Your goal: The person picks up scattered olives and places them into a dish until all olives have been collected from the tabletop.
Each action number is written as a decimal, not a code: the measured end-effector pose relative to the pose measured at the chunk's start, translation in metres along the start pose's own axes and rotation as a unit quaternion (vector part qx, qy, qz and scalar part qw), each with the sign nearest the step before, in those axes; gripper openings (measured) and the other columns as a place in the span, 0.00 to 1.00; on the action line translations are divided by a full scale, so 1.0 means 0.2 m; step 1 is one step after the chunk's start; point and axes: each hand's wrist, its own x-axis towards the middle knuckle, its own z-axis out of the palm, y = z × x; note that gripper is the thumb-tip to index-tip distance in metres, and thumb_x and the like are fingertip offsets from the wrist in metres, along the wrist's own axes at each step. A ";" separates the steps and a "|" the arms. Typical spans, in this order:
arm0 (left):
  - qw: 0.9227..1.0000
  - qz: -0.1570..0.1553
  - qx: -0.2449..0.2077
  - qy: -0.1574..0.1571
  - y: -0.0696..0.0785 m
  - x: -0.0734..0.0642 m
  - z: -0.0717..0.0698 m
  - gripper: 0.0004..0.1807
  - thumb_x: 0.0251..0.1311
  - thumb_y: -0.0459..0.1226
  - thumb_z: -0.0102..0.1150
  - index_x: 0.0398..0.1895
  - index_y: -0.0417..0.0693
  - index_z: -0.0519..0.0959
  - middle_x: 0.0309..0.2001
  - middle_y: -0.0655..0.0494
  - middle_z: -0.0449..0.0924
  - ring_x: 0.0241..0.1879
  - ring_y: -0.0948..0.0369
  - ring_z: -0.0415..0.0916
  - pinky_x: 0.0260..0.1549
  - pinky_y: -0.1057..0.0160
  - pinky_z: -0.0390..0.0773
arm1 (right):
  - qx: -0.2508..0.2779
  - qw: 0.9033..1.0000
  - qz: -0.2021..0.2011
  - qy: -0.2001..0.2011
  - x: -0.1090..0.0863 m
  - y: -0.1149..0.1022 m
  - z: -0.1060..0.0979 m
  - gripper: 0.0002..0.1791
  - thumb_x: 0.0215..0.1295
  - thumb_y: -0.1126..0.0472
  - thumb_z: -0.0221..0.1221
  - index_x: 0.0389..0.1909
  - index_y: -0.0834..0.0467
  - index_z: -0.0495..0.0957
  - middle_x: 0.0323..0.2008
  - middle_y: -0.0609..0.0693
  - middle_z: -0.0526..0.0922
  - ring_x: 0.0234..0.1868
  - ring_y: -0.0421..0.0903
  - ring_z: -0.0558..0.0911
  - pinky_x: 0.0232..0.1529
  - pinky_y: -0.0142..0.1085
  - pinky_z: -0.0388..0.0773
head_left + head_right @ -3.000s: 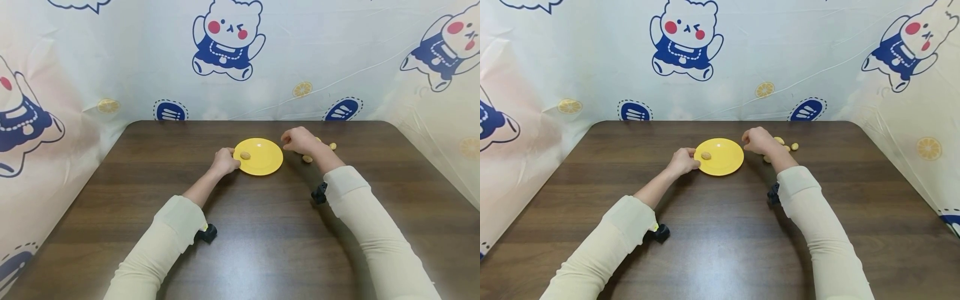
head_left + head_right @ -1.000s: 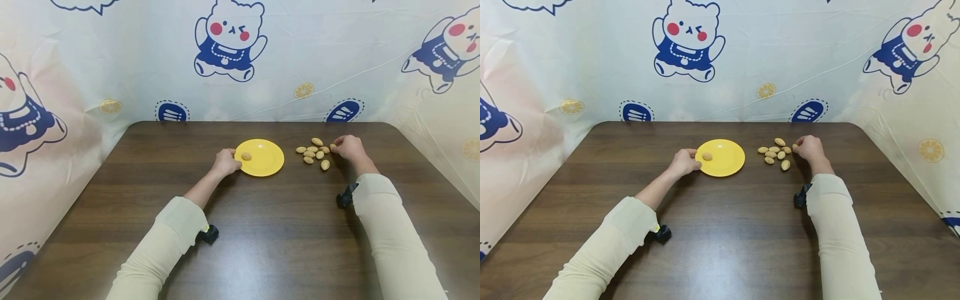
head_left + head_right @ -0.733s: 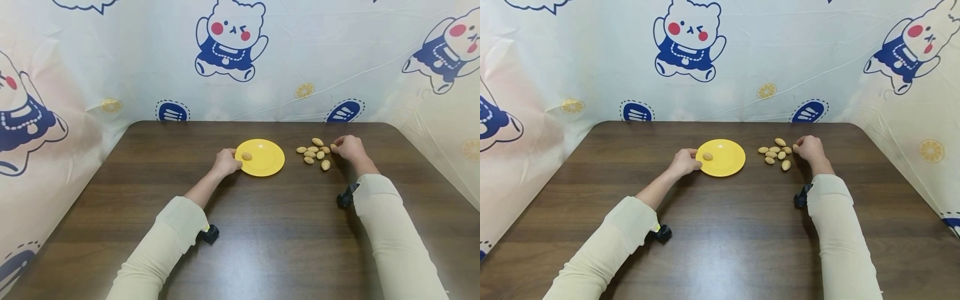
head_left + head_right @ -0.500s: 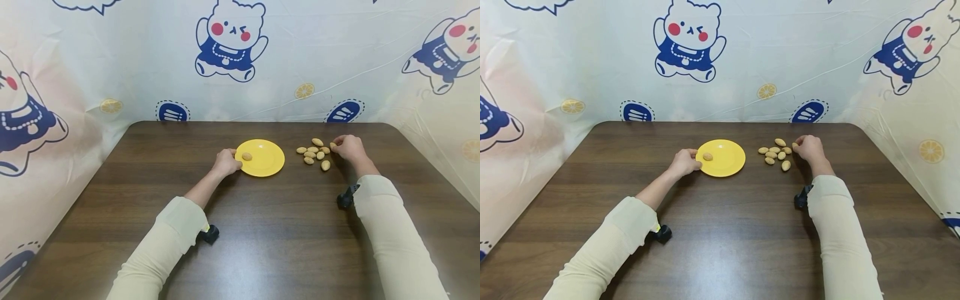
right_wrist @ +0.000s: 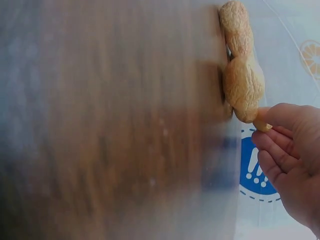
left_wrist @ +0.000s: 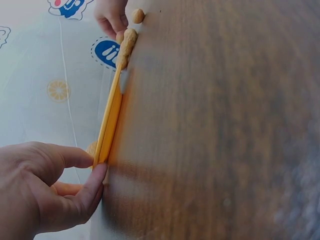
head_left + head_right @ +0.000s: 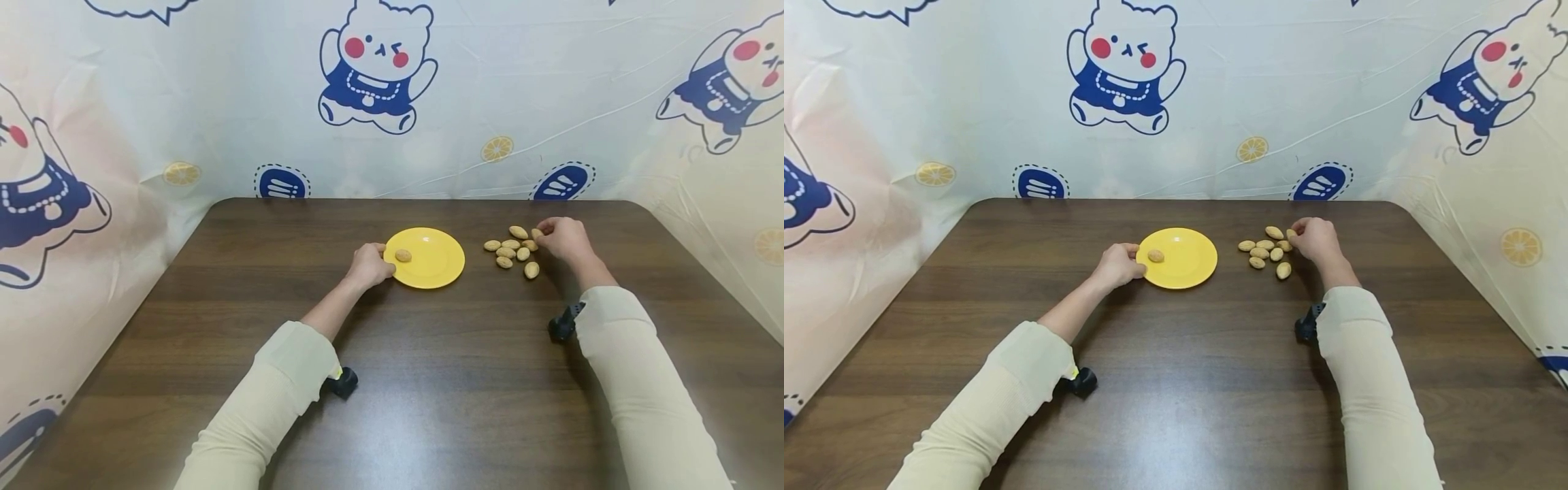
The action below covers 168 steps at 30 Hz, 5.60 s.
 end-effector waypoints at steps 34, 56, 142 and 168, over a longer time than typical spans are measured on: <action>1.000 0.006 -0.011 0.000 0.00 -0.01 0.00 0.32 0.52 0.29 0.56 0.64 0.34 0.63 0.56 0.44 0.71 0.35 0.58 0.72 0.28 0.68 0.71 | 0.006 0.997 -0.080 -0.019 0.01 -0.31 0.13 0.16 0.60 0.64 0.56 0.47 0.66 0.77 0.42 0.62 0.80 0.44 0.54 0.76 0.46 0.46 0.71; 1.000 0.007 -0.003 0.000 0.00 0.00 0.01 0.32 0.52 0.29 0.56 0.64 0.34 0.63 0.58 0.43 0.69 0.34 0.58 0.72 0.27 0.69 0.71 | 0.014 0.992 -0.110 -0.056 0.02 -0.52 0.24 0.17 0.61 0.63 0.58 0.51 0.64 0.76 0.44 0.59 0.79 0.46 0.52 0.76 0.46 0.45 0.73; 1.000 -0.002 -0.004 -0.003 0.00 0.00 0.00 0.33 0.52 0.31 0.57 0.64 0.35 0.64 0.56 0.45 0.71 0.45 0.55 0.68 0.36 0.67 0.72 | -0.064 0.961 -0.207 -0.169 0.05 -0.90 0.49 0.18 0.58 0.63 0.62 0.51 0.60 0.78 0.45 0.52 0.80 0.45 0.45 0.76 0.47 0.36 0.72; 1.000 -0.012 -0.004 -0.004 0.00 0.01 0.01 0.33 0.52 0.30 0.56 0.65 0.36 0.63 0.55 0.45 0.73 0.22 0.61 0.71 0.21 0.70 0.69 | -0.040 0.977 -0.169 -0.128 0.07 -0.70 0.30 0.18 0.59 0.67 0.58 0.52 0.64 0.76 0.46 0.58 0.79 0.47 0.51 0.76 0.46 0.41 0.74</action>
